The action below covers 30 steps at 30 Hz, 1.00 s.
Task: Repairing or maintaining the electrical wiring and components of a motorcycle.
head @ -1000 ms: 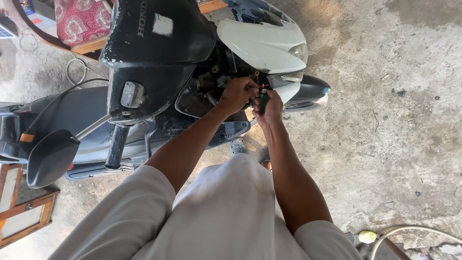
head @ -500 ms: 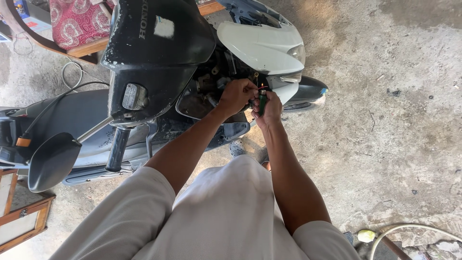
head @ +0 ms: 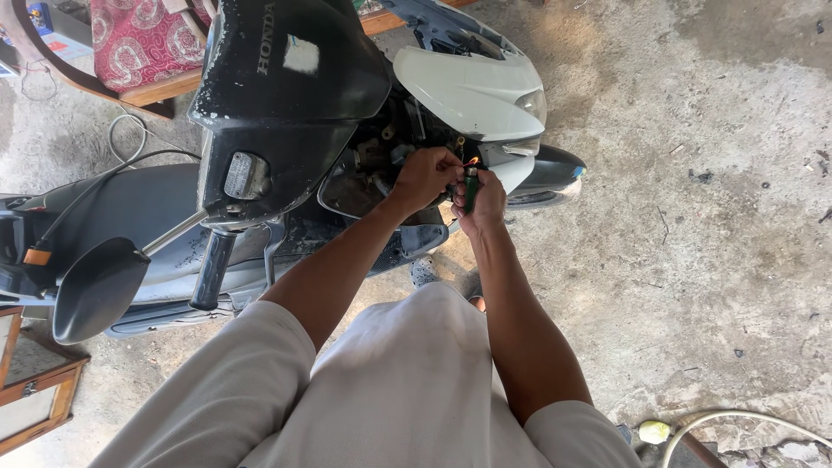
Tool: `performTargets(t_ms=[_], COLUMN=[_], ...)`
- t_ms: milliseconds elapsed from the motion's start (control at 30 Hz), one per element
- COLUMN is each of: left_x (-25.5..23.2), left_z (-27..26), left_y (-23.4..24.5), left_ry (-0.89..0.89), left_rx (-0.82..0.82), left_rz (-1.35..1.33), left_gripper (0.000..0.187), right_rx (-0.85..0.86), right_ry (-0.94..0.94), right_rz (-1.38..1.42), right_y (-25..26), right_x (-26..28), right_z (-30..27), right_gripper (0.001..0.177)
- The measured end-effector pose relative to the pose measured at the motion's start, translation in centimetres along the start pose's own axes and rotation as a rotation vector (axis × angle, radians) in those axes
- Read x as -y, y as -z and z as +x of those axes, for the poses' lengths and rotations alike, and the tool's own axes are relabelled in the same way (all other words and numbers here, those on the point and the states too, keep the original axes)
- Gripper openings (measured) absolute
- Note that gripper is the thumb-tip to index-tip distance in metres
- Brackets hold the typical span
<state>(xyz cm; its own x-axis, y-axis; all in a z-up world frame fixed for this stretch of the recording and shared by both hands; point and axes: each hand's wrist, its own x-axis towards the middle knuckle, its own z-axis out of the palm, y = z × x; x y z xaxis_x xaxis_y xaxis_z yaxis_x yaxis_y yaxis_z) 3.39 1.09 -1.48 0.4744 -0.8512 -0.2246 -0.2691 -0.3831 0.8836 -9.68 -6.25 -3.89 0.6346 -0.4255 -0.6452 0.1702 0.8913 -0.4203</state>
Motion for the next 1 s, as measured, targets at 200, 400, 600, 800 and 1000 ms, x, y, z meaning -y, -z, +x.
performTargets(t_ms=[200,400,600,800,1000], left_x=[0.2,-0.3,0.1,0.2,0.2], left_z=[0.0,-0.2,-0.1,0.0,0.0], left_y=[-0.1,0.0,0.0,0.1,0.0], left_ry=[0.002,-0.001,-0.011,-0.025,-0.013], left_rx=[0.001,-0.004,-0.017,-0.013,-0.008], left_rz=[0.015,0.041,0.033,0.02,0.052], left_gripper=[0.016,0.016,0.015,0.015,0.014], right_rx=[-0.03,-0.031,-0.014,-0.054,-0.03], right_ry=[-0.017,0.017,0.019,0.009,0.039], right_rz=[0.007,-0.011,-0.017,-0.001,0.052], right_y=[-0.2,-0.1,-0.6,-0.6,0.7], right_x=[0.1,-0.2,0.1,0.1,-0.5], right_z=[-0.1,-0.1,-0.6,-0.4,0.5], right_gripper=[0.034,0.033,0.035,0.032,0.028])
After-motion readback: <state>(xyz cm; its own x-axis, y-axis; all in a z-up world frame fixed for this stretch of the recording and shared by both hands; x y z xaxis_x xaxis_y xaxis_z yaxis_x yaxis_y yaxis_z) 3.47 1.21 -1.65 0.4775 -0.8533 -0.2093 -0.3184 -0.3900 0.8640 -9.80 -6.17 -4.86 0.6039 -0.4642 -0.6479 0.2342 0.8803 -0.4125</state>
